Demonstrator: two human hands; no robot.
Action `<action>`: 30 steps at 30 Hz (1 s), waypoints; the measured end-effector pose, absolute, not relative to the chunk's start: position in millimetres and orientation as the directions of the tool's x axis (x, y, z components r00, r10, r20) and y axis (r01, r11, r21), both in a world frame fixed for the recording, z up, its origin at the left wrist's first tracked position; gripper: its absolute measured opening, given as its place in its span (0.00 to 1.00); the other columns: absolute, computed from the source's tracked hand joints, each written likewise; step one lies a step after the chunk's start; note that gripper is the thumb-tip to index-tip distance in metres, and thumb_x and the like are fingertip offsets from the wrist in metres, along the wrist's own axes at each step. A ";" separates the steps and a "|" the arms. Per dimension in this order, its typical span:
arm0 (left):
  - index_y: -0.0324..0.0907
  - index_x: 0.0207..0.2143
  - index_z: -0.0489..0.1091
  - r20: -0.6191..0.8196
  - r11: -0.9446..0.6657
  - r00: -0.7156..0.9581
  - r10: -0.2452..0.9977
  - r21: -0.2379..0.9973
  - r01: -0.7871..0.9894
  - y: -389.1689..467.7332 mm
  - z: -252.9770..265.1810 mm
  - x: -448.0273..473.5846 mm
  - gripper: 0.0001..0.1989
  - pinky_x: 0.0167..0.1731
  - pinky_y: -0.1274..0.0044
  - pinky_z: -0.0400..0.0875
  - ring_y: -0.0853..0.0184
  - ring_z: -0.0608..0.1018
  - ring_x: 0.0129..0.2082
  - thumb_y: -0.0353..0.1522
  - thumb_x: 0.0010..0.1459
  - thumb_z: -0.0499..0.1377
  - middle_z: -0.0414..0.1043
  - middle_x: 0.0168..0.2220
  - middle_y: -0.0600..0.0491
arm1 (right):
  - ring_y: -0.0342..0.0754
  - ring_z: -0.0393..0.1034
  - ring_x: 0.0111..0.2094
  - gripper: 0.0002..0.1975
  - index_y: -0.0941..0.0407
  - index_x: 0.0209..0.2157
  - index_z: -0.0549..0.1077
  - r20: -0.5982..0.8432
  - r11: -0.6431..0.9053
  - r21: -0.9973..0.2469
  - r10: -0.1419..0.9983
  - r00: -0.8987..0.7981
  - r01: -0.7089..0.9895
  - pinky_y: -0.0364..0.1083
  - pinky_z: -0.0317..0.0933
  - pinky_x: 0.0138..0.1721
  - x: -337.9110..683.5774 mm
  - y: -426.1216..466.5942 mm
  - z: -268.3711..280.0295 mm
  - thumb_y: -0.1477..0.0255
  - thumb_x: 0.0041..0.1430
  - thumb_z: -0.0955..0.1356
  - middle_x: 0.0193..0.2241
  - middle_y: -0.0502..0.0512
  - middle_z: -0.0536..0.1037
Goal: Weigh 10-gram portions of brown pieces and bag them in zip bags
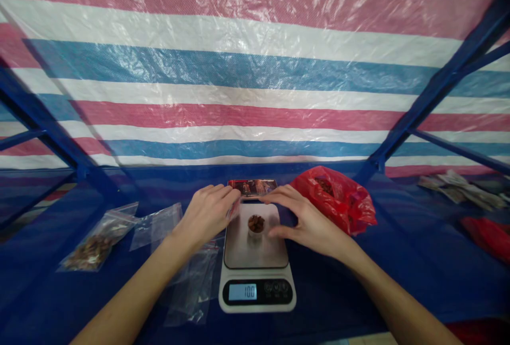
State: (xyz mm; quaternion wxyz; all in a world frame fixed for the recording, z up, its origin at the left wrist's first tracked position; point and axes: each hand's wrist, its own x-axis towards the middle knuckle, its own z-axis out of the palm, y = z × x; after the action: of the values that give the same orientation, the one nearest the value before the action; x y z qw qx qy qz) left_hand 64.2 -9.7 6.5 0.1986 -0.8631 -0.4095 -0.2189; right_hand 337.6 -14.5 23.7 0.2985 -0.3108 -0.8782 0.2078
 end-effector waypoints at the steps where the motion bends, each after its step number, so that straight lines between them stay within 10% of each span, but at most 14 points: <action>1: 0.44 0.35 0.72 0.515 -0.591 0.581 0.631 -0.167 0.789 -10.2 4.3 66.6 0.05 0.32 0.70 0.65 0.62 0.77 0.30 0.26 0.63 0.62 0.77 0.30 0.55 | 0.59 0.69 0.60 0.33 0.50 0.62 0.73 0.344 0.702 -0.552 0.683 -0.644 0.450 0.58 0.65 0.60 338.1 -15.5 18.3 0.59 0.58 0.79 0.58 0.60 0.76; 30: 0.43 0.36 0.70 0.504 -0.547 0.547 0.669 -0.164 0.821 -17.9 -0.7 78.0 0.04 0.35 0.67 0.66 0.60 0.77 0.35 0.28 0.66 0.60 0.77 0.33 0.52 | 0.55 0.70 0.49 0.20 0.52 0.47 0.81 0.370 0.624 -0.645 0.760 -0.534 0.441 0.55 0.69 0.53 312.0 -22.6 -10.4 0.68 0.53 0.82 0.47 0.56 0.79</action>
State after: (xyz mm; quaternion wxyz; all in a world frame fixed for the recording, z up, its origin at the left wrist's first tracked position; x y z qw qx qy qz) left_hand 78.0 -17.9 -0.7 0.1946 -0.8576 -0.4342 -0.1955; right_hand 312.0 -22.6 -10.4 0.3247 -0.3573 -0.8406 0.2455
